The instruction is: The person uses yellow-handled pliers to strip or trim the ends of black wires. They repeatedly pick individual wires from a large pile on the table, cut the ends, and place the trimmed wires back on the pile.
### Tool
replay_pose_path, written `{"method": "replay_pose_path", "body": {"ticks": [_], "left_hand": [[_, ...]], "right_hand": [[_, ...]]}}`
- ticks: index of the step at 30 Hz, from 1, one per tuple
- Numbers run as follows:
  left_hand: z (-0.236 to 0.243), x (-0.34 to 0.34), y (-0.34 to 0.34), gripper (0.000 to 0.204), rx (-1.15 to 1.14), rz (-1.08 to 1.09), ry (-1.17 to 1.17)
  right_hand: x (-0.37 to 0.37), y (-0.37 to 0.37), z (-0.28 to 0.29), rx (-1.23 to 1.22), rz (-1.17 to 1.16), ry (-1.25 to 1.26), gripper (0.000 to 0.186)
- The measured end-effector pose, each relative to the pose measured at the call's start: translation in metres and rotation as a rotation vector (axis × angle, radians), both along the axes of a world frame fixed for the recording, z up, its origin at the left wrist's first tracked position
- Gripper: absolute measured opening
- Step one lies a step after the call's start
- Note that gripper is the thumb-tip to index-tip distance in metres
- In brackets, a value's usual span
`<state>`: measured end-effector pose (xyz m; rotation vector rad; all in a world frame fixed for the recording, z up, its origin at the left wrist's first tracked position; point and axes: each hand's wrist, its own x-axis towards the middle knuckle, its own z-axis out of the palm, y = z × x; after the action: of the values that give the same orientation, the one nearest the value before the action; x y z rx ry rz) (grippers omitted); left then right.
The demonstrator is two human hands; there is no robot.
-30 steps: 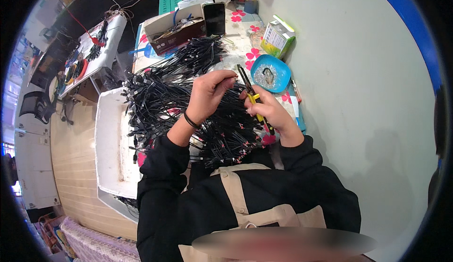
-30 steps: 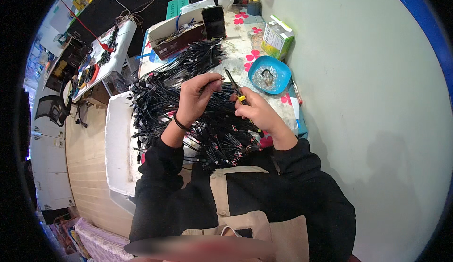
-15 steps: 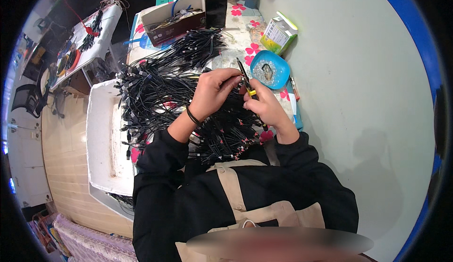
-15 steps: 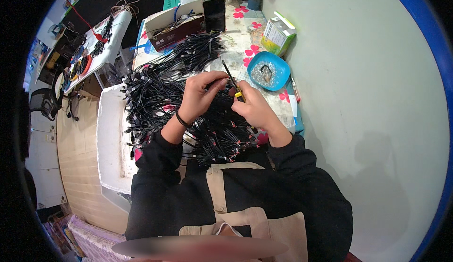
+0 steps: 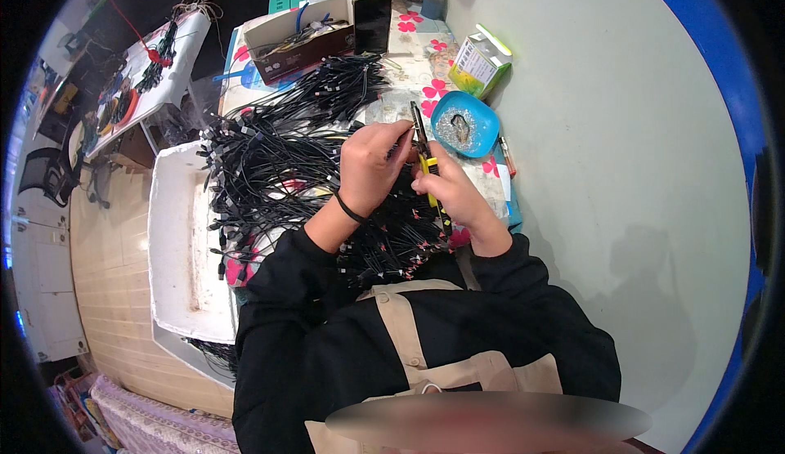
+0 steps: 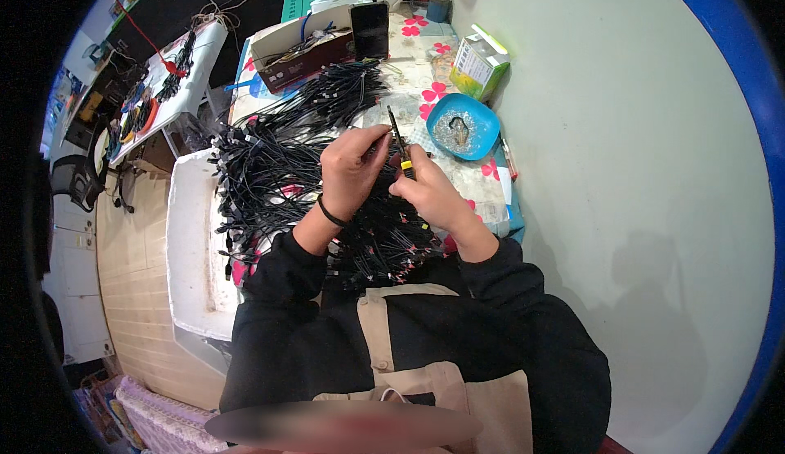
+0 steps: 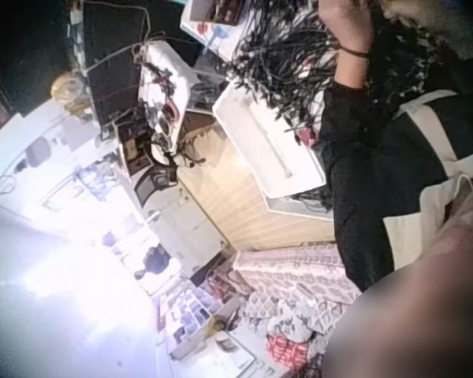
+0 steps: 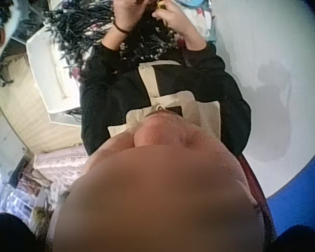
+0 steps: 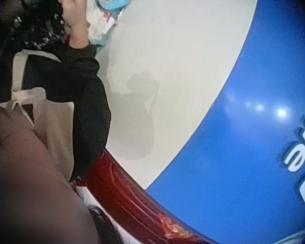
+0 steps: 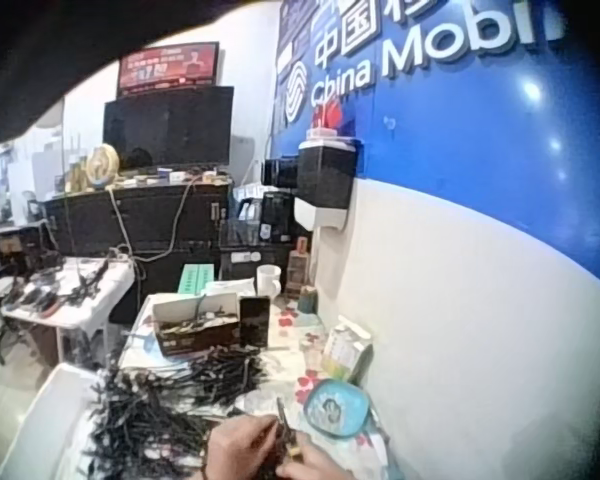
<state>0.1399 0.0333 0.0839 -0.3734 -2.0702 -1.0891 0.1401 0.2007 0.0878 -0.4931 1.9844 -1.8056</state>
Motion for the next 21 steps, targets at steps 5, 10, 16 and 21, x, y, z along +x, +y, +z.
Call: {"method": "replay_pose_path", "body": {"ticks": [5, 10, 16, 21], "left_hand": [[-0.004, -0.001, 0.002, 0.014, -0.072, 0.033, 0.080], [0.000, 0.004, 0.003, 0.013, -0.039, -0.017, 0.009], [0.009, -0.006, -0.033, 0.019, -0.127, -0.617, -0.525], [-0.015, -0.128, -0.058, 0.016, -0.470, 0.108, -0.211]], "right_hand": [[-0.002, -0.001, -0.005, 0.109, -0.059, 0.089, 0.032], [-0.004, 0.003, -0.006, 0.044, -0.037, -0.087, 0.025], [-0.017, 0.038, -0.001, -0.194, -0.124, -0.210, 0.034], [-0.023, 0.040, -0.011, -0.175, -0.114, -0.221, 0.035]]}}
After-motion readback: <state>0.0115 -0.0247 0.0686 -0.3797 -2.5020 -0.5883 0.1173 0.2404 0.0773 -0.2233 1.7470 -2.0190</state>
